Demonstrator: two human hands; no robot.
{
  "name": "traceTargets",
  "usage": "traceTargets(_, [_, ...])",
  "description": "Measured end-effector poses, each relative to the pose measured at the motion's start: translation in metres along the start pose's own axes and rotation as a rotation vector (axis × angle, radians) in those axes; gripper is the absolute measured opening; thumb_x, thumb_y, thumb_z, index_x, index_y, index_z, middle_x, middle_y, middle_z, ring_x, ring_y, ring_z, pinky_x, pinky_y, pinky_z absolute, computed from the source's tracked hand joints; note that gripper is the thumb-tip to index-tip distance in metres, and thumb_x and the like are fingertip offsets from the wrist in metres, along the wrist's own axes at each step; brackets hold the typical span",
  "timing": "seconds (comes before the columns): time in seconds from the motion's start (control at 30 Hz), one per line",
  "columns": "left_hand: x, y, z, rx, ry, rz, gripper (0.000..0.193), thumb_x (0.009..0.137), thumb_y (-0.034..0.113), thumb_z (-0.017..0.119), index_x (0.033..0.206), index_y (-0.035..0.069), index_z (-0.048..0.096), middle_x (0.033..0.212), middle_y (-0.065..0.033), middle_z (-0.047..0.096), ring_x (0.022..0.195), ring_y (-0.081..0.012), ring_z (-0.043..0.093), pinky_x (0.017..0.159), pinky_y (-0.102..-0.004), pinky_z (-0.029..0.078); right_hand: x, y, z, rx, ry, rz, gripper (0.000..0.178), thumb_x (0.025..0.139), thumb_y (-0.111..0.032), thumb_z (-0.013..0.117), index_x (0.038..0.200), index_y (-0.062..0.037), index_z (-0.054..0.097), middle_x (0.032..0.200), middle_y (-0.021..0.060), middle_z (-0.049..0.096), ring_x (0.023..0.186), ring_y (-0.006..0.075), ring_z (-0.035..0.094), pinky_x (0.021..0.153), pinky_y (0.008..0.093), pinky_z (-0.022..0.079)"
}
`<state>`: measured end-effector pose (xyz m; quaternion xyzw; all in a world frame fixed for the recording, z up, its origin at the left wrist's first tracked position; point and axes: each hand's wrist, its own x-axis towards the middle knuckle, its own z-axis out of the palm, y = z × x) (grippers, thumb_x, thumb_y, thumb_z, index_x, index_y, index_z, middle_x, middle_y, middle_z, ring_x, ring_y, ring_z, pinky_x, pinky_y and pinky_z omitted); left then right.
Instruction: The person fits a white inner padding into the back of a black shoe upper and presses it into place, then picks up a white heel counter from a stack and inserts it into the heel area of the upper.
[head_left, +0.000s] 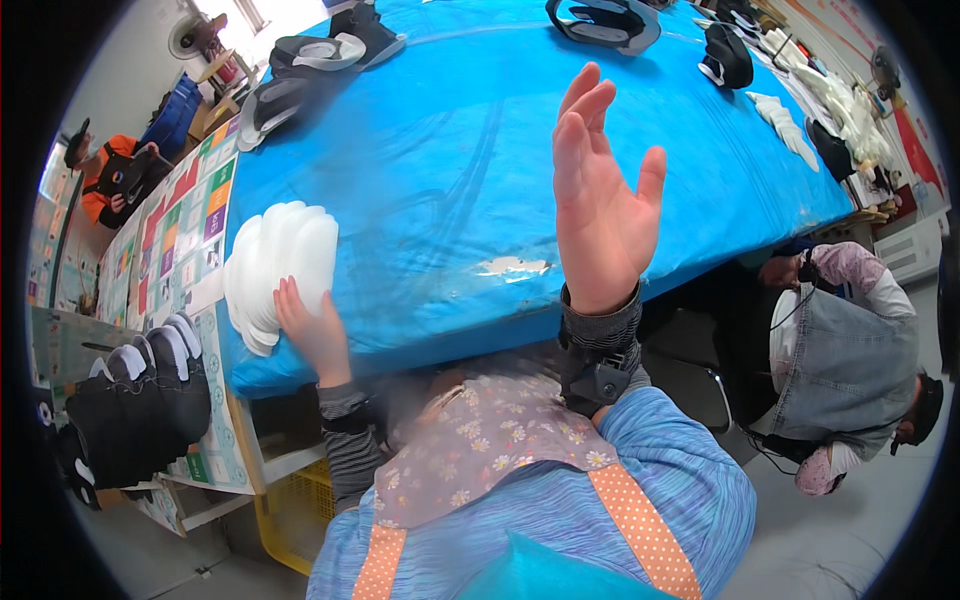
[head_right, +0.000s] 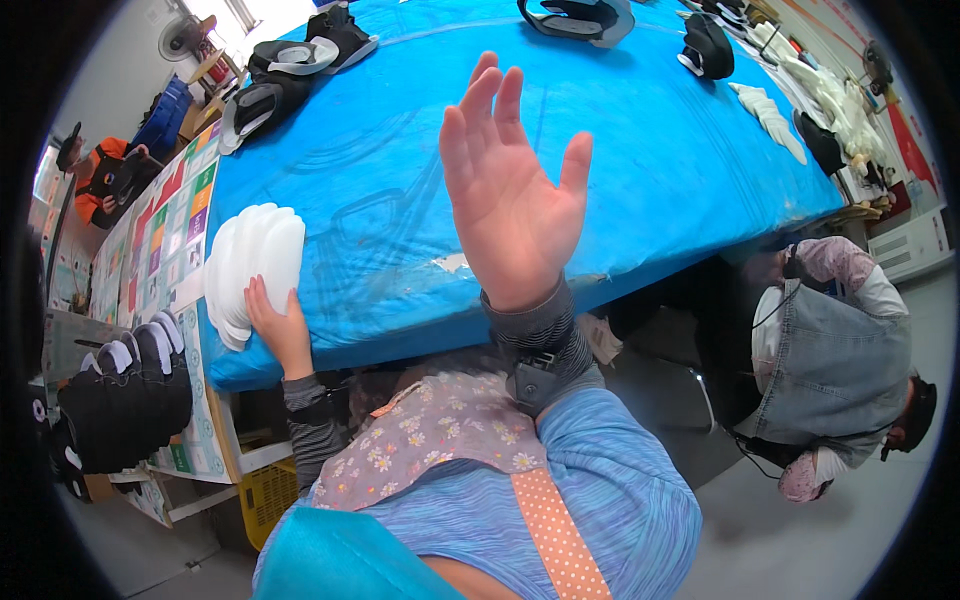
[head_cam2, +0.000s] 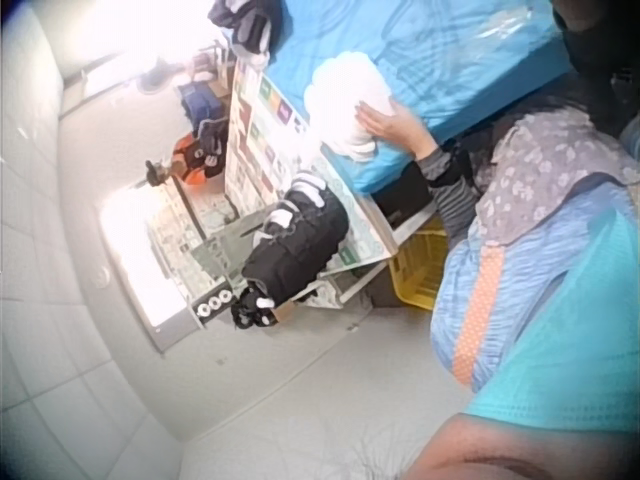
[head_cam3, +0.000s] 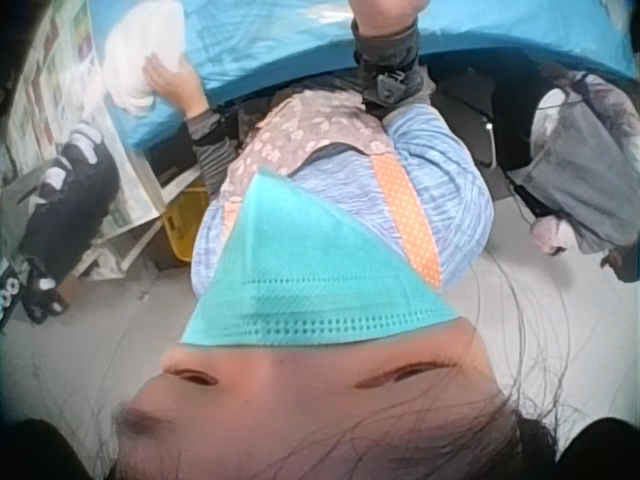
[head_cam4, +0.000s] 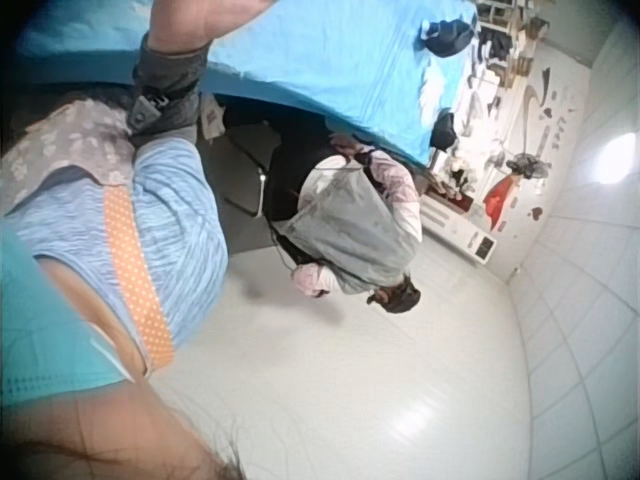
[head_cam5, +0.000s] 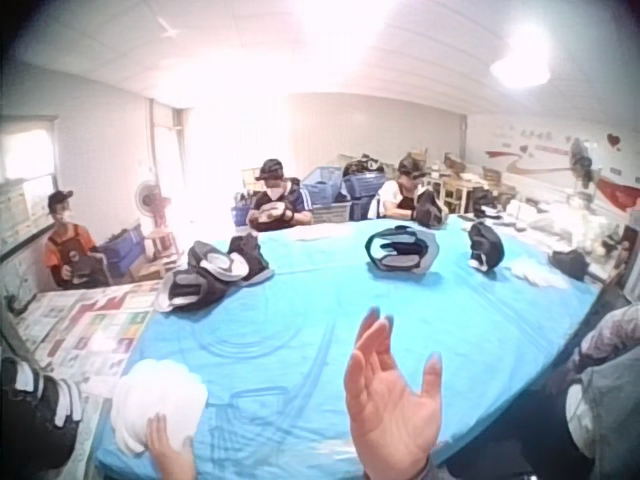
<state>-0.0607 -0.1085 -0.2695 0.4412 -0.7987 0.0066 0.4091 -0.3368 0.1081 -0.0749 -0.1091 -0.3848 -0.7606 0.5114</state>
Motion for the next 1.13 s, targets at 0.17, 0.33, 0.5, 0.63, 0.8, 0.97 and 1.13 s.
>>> traceTargets(0.17, [0.001,-0.005,-0.002,-0.001,0.035,-0.024,0.051,0.089,0.01,0.071,0.137,0.001,0.057,0.136,-0.0217,0.059,0.132,-0.0403,0.049,0.11,-0.0478,0.038,-0.004,-0.01,0.0,-0.001,-0.01,-0.005,0.067,0.102,-0.055,0.044,0.147,-0.0054,0.04,0.158,0.0125,0.035,0.144,0.0271,0.038,0.125,0.0522,0.023])
traceTargets(0.33, [0.013,-0.003,-0.017,-0.07,0.078,-0.156,0.044,0.089,0.01,0.072,0.131,0.001,0.063,0.119,-0.0184,0.069,0.112,-0.0349,0.062,0.097,-0.0409,0.047,-0.019,-0.03,-0.016,-0.768,0.108,-0.016,0.042,0.103,-0.04,0.05,0.122,-0.0049,0.062,0.115,0.0121,0.067,0.102,0.025,0.06,0.097,0.0433,0.047])
traceTargets(0.5, [0.023,-0.006,-0.04,-0.218,0.177,-0.258,0.025,0.092,0.012,0.072,0.114,0.0,0.072,0.099,-0.0115,0.074,0.087,-0.0219,0.069,0.08,-0.0297,0.053,-0.046,-0.03,-0.01,-1.456,0.229,0.013,0.022,0.102,-0.02,0.052,0.108,-0.0046,0.066,0.101,0.0086,0.067,0.09,0.0189,0.059,0.085,0.0345,0.048])
traceTargets(0.63, [0.033,0.014,-0.069,-0.679,0.145,-0.52,0.015,0.095,0.008,0.07,0.107,-0.002,0.07,0.1,-0.0057,0.072,0.087,-0.0106,0.066,0.08,-0.0222,0.051,-0.051,-0.017,-0.017,-2.296,0.113,-0.052,0.016,0.092,0.001,0.064,0.108,-0.0014,0.066,0.096,0.0079,0.069,0.087,0.0151,0.064,0.082,0.0309,0.051])
traceTargets(0.8, [0.04,0.073,-0.107,-1.153,-0.37,-0.616,0.014,0.092,0.004,0.07,0.106,0.0,0.069,0.098,-0.0054,0.072,0.089,-0.0106,0.066,0.082,-0.0234,0.05,-0.034,0.008,-0.038,-2.655,-0.364,-0.01,0.044,0.078,0.005,0.075,0.119,-0.0078,0.067,0.122,0.01,0.068,0.089,0.0278,0.067,0.084,0.0363,0.054])
traceTargets(0.97, [0.034,0.087,-0.108,-1.33,-0.655,-0.675,0.014,0.093,0.006,0.068,0.107,0.001,0.067,0.099,-0.0076,0.072,0.088,-0.0132,0.067,0.077,-0.0259,0.053,-0.037,-0.007,-0.051,-2.582,-0.808,0.176,0.037,0.077,0.001,0.077,0.112,-0.0076,0.07,0.112,0.0067,0.072,0.088,0.0294,0.068,0.079,0.037,0.055])
traceTargets(1.13, [0.028,0.082,-0.11,-1.476,-0.66,-0.526,0.06,0.109,0.052,0.031,0.128,0.003,0.06,0.128,-0.0156,0.066,0.105,-0.023,0.069,0.08,-0.0284,0.057,-0.052,-0.01,-0.05,-2.339,-0.019,0.378,0.018,0.09,-0.008,0.072,0.108,-0.0076,0.072,0.107,0.0047,0.075,0.089,0.0247,0.071,0.077,0.0341,0.056])
